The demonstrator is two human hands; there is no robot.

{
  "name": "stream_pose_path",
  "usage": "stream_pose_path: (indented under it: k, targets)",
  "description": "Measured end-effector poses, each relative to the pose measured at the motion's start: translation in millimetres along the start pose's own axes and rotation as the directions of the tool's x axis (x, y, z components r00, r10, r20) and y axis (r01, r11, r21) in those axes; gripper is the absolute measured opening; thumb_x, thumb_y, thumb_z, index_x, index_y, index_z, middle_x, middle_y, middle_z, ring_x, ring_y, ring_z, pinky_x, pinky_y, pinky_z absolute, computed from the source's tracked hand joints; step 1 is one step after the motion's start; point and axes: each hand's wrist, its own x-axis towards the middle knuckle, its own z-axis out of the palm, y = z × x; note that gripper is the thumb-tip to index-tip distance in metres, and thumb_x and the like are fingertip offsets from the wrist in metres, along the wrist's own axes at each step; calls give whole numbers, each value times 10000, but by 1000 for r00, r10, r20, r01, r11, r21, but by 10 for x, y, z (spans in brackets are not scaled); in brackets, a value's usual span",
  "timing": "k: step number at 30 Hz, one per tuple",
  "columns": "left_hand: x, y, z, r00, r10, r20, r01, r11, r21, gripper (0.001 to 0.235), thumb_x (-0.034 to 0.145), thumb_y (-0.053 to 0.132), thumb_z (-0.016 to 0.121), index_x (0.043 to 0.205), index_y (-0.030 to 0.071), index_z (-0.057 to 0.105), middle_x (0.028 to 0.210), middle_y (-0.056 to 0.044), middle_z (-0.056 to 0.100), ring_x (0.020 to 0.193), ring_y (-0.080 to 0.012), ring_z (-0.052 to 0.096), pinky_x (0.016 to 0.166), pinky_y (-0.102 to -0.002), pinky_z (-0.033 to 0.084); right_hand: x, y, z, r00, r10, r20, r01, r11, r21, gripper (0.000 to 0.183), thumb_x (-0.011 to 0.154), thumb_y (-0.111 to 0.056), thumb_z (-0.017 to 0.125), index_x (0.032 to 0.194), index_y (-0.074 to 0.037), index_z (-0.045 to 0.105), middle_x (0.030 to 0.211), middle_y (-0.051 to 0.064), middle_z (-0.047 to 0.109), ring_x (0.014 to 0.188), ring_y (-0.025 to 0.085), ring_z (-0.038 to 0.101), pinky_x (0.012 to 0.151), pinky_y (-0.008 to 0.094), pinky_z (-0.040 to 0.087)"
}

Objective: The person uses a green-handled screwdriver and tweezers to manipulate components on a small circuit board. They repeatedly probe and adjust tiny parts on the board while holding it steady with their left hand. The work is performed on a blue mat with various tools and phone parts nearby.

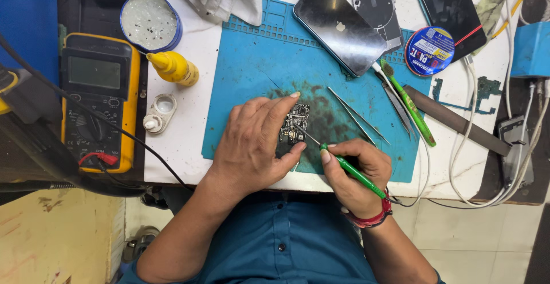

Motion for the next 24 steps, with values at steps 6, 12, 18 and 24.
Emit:
stream_pose_path:
  k: [6, 12, 18, 24]
  targets:
    - [4, 5, -7, 1000, 4, -4, -4, 1000, -1, 800, 813, 327, 822, 1473, 49, 467, 1256, -127, 658, 1187, -326, 579, 995, -452, 434, -4, 1, 3, 1000, 8, -10, -8, 1000, 9, 83, 897, 5, 762, 955, 7, 704, 834, 46, 708, 710, 52, 619, 641, 204, 476]
    - [5, 7, -9, 1000, 5, -5, -5, 1000, -6, 802, 808, 324, 823, 1471, 44, 468, 1264, -128, 657, 1185, -329, 583, 988, -453, 435, -16, 21, 13, 999, 23, -30, -22, 999, 35, 82, 908, 2, 751, 966, 1, 692, 846, 40, 715, 723, 47, 627, 650, 204, 487]
    - [13, 3, -9, 1000, 15, -14, -15, 1000, -10, 804, 802, 318, 827, 1467, 43, 470, 1269, -127, 655, 1178, -325, 590, 990, -458, 443, -14, 26, 12, 999, -2, -34, 2, 1000, 0, 84, 901, 3, 756, 963, 2, 698, 827, 40, 704, 707, 52, 627, 640, 204, 479]
    - [7, 9, -7, 1000, 15, -13, -15, 1000, -4, 806, 799, 314, 830, 1466, 42, 469, 1256, -128, 652, 1174, -327, 593, 993, -459, 443, -10, 43, 15, 999, -23, -30, 23, 1000, -9, 91, 902, 7, 761, 970, -1, 702, 825, 39, 708, 701, 54, 624, 634, 203, 477]
